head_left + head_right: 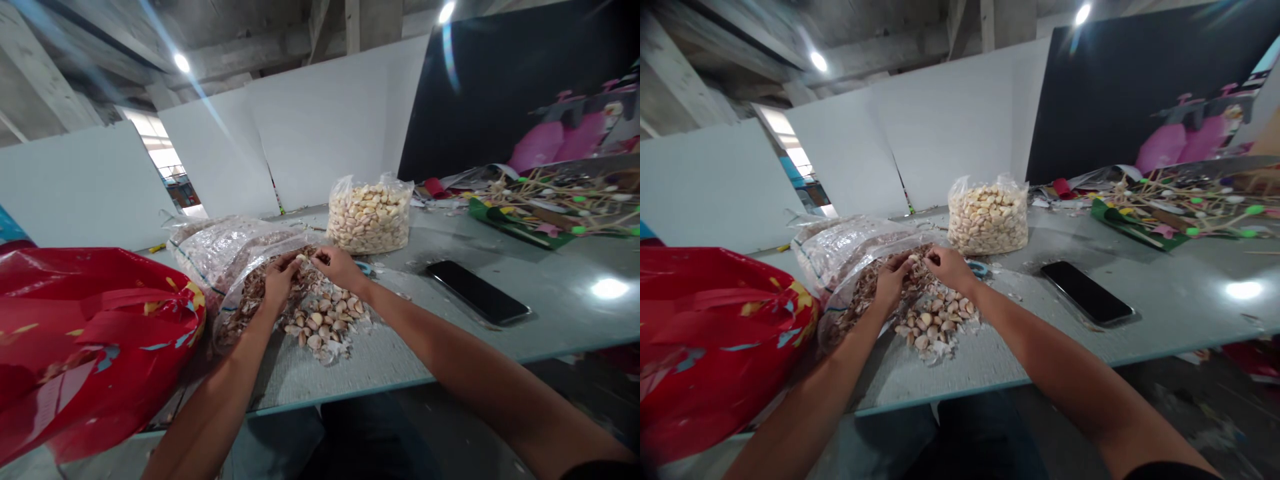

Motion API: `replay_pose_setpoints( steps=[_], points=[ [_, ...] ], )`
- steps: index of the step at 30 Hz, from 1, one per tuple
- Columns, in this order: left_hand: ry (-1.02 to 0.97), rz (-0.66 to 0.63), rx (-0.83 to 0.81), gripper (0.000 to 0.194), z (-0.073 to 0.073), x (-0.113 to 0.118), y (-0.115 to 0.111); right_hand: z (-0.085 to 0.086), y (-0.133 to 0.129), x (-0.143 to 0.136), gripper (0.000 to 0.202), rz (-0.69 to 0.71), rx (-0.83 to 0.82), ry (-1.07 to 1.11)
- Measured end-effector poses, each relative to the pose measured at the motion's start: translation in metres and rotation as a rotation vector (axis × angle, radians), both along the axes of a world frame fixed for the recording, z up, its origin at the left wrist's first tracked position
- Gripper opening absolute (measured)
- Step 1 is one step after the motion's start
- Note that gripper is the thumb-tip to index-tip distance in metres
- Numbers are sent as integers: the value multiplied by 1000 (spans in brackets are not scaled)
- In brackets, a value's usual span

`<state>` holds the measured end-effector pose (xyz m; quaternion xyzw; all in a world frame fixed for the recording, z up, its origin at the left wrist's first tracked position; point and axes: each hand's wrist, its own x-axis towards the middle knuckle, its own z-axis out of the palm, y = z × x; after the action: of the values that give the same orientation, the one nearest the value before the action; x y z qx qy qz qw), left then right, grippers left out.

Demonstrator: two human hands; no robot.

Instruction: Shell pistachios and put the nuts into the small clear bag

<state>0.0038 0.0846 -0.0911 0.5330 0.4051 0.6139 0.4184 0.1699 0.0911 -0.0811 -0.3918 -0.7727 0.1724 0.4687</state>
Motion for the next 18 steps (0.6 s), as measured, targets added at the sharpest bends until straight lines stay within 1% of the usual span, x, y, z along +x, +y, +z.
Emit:
replay_pose_setpoints(
  steps=[2, 3, 6, 9, 11, 14, 16, 18],
  points=[
    [12, 3, 2, 40, 0, -1, 1, 1, 0, 1, 32, -21, -17, -70],
    [24, 11, 2, 39, -1, -2, 1, 1, 0, 2, 31, -28, -19, -83],
    [88, 46, 10, 38, -2, -3, 2, 2, 0, 4, 17, -18, 0, -39],
    [164, 44, 26, 37, -4, -4, 2, 3, -1, 3, 18, 9, -12, 4],
    [222, 17, 58, 35, -5, -4, 1, 1, -1, 0, 20, 59, -71, 35],
    [301, 3, 107, 29, -5, -4, 0, -1, -1, -6, 22, 173, -197, 62],
    [285, -5, 109, 30, -5, -4, 0, 3, -1, -4, 23, 172, -200, 63],
    [232, -29, 101, 33, -5, -3, 0, 15, 1, 6, 24, 98, -130, 85]
  ],
)
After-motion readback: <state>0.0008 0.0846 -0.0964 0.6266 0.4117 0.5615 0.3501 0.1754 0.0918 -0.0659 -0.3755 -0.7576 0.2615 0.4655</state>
